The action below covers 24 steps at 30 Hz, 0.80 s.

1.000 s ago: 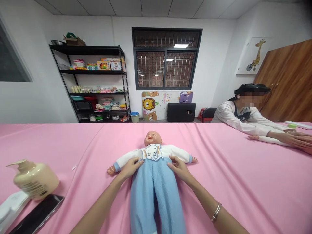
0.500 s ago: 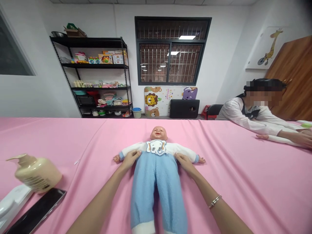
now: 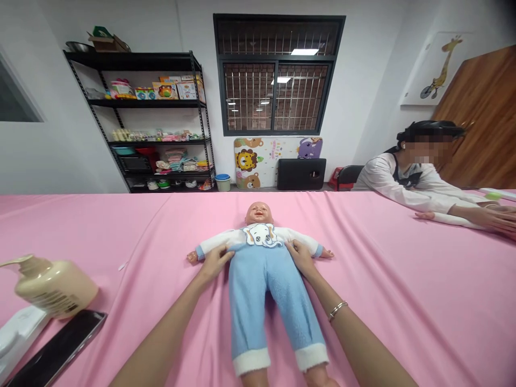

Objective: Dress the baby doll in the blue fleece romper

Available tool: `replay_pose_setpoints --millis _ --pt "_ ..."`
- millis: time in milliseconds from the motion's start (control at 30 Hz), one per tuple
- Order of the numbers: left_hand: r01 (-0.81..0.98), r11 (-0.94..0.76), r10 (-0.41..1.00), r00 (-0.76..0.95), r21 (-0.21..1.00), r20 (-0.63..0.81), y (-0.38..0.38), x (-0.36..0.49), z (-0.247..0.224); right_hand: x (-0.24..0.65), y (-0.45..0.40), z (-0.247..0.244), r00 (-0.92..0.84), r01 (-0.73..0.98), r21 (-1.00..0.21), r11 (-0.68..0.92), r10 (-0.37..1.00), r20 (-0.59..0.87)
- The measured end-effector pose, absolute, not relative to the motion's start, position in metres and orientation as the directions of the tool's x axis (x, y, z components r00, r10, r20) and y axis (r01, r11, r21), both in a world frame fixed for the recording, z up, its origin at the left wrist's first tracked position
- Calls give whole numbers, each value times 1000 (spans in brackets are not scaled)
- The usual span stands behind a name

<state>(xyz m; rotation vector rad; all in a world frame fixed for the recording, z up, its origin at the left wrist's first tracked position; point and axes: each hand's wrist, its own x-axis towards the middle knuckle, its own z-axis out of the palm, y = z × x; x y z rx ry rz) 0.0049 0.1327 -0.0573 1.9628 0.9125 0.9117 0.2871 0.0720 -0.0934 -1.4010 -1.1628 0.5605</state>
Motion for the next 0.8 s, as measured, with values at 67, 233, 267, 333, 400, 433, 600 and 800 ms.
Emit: replay_pose_setpoints --millis 67,233,267,333,400,433,600,800 --pt "266 -450 870 346 852 351 133 9 -62 284 70 -87 437 375 -912 168 836 334" --pt "371 -514 855 148 773 497 124 19 -66 244 15 -27 356 548 -779 305 758 547" --pt "370 -515 853 129 773 506 122 20 -67 230 -3 -16 209 548 -760 350 822 529" --pt "332 -501 862 110 799 495 122 19 -68 199 -38 -4 -184 555 -695 457 882 433" --pt "277 -473 880 100 836 465 124 19 -70 169 -64 -10 -487 590 -521 617 787 379" --pt "254 -459 887 93 851 452 126 18 -71 157 -72 -18 -571 618 -391 682 731 373" --pt "191 -412 911 66 891 407 127 17 -72 126 -81 -67 -630 709 -64 702 671 390" --pt "280 -470 882 120 837 456 123 17 -67 135 -87 -60 -626 681 -99 726 647 436"
